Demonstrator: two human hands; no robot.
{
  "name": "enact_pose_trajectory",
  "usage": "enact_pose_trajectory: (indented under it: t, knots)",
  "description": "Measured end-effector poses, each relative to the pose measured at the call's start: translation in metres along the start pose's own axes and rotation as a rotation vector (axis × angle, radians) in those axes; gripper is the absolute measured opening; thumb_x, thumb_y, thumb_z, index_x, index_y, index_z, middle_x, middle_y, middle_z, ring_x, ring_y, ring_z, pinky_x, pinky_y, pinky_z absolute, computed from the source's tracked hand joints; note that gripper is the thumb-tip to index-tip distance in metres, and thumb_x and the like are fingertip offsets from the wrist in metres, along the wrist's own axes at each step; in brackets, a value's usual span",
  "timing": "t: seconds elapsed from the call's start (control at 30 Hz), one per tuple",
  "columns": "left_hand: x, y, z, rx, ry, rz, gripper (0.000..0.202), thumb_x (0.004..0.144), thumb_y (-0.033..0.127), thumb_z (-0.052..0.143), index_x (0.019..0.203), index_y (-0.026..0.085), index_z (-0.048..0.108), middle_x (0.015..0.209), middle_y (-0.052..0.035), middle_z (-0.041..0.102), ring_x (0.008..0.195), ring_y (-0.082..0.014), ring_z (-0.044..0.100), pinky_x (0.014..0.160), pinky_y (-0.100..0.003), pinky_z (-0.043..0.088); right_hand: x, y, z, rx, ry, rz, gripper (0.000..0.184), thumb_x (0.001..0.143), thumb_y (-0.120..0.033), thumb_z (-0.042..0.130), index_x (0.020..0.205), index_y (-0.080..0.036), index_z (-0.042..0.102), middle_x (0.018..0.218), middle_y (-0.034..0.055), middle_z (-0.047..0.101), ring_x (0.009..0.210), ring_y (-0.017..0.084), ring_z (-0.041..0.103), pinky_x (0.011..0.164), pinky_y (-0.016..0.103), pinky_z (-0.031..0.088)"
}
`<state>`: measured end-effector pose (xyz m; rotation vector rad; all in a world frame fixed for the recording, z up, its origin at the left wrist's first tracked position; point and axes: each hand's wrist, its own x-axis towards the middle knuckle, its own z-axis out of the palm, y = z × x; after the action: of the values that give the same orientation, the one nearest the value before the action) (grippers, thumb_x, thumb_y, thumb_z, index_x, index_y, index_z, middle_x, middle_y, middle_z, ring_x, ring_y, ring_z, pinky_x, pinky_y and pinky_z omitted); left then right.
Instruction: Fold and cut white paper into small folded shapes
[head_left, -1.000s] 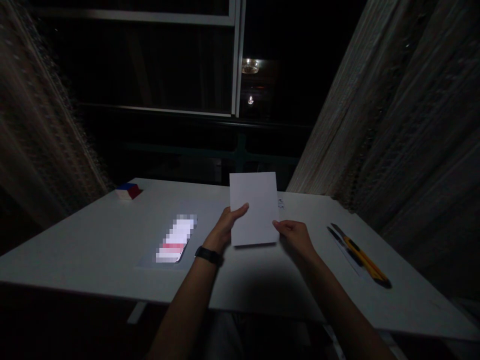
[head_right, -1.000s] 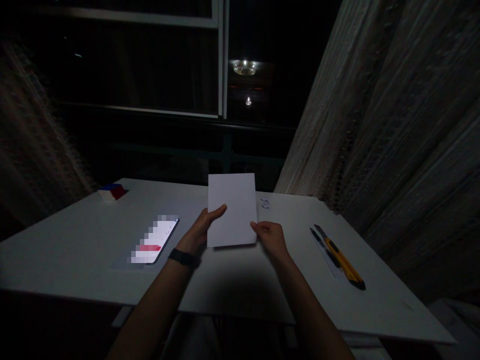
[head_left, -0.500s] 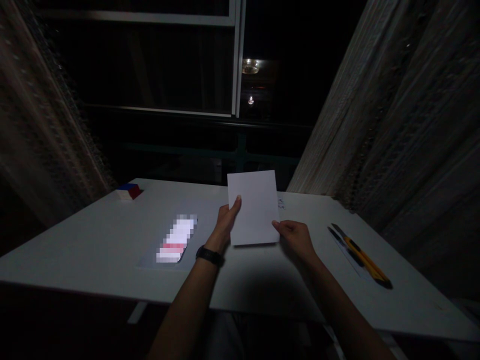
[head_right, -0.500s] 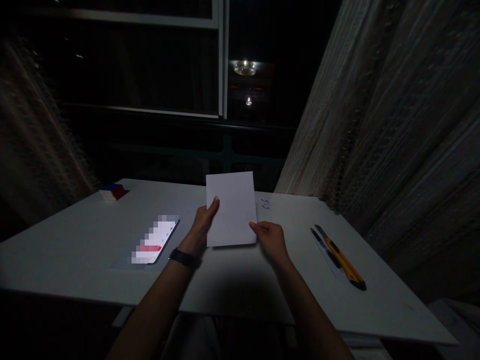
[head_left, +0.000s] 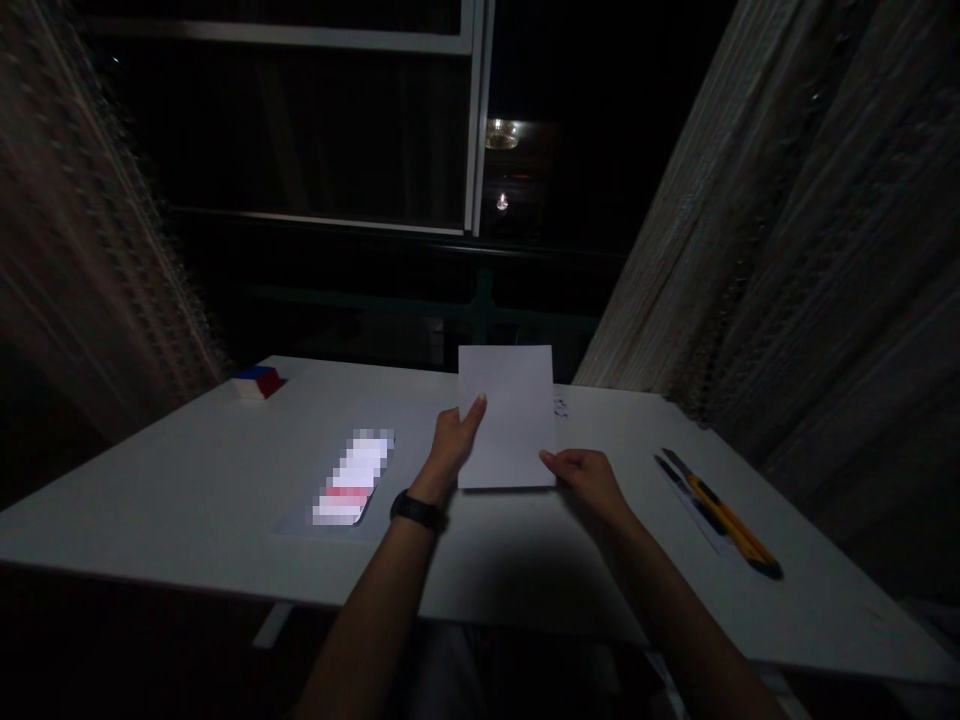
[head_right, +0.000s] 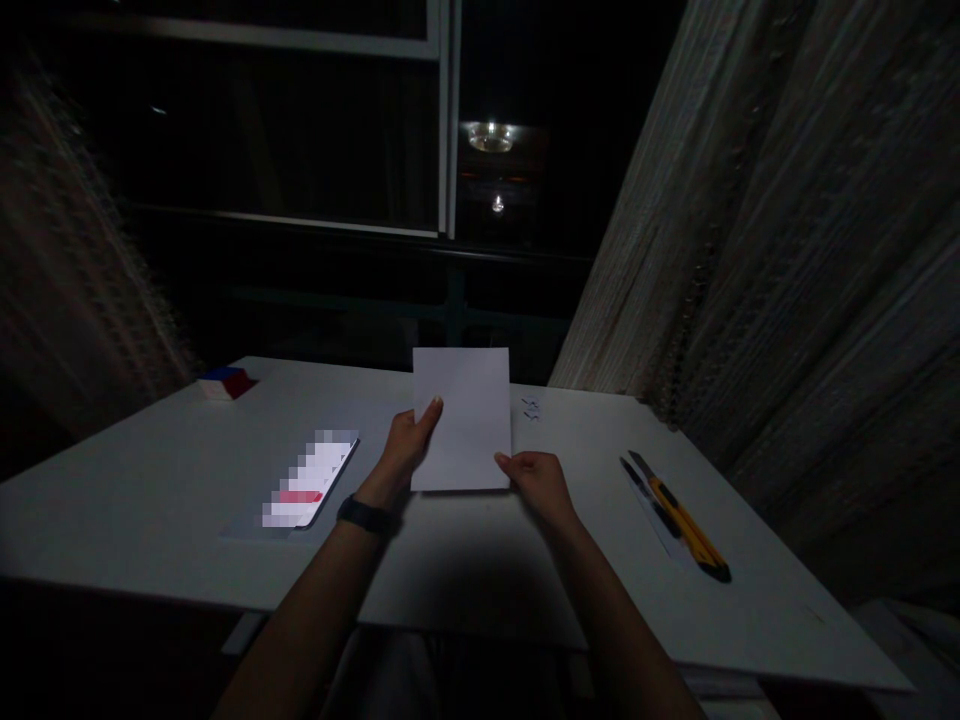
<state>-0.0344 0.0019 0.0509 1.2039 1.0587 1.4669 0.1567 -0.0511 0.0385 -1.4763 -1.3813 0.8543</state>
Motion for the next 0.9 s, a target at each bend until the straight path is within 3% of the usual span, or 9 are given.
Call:
enact_pose_trajectory:
  t: [0.33,0.6,0.9]
  knots:
    - [0.001,-0.004,-0.001,-0.008,-0.037,0.016,0.052,0.065,0.057,0.064,0.077,0.007,0.068,0.075,-0.0106,0.068,0.076,-0.022,0.061,0.067,-0.029,0.046,0.0,0.017,-0.001,-0.191,0.035,-0.156,0.05,0.07,-0.059,0.055,0.045,-0.017,0.051,0.043,-0.0026,0.042,0.045,0.01,0.039,0.048,0.024,0.029]
    - [0.0,-0.004,-0.001,-0.033,-0.034,-0.01,0.052,0.066,0.057,0.064,0.079,0.007,0.068,0.078,-0.0112,0.069,0.077,-0.022,0.062,0.069,-0.029,0.046,-0.005,0.015,0.0,-0.17,-0.025,-0.111,0.052,0.077,-0.06,0.048,0.05,-0.016,0.057,0.046,0.0036,0.06,0.047,0.014,0.051,0.052,0.025,0.035]
    - [0.001,-0.004,-0.001,-0.031,-0.03,-0.018,0.051,0.065,0.055,0.065,0.081,0.006,0.069,0.077,-0.0114,0.069,0.077,-0.0228,0.062,0.068,-0.03,0.046,-0.008,0.015,-0.001,-0.233,-0.053,-0.122,0.054,0.079,-0.062,0.043,0.048,-0.019,0.053,0.044,0.0015,0.056,0.047,0.015,0.051,0.053,0.025,0.035]
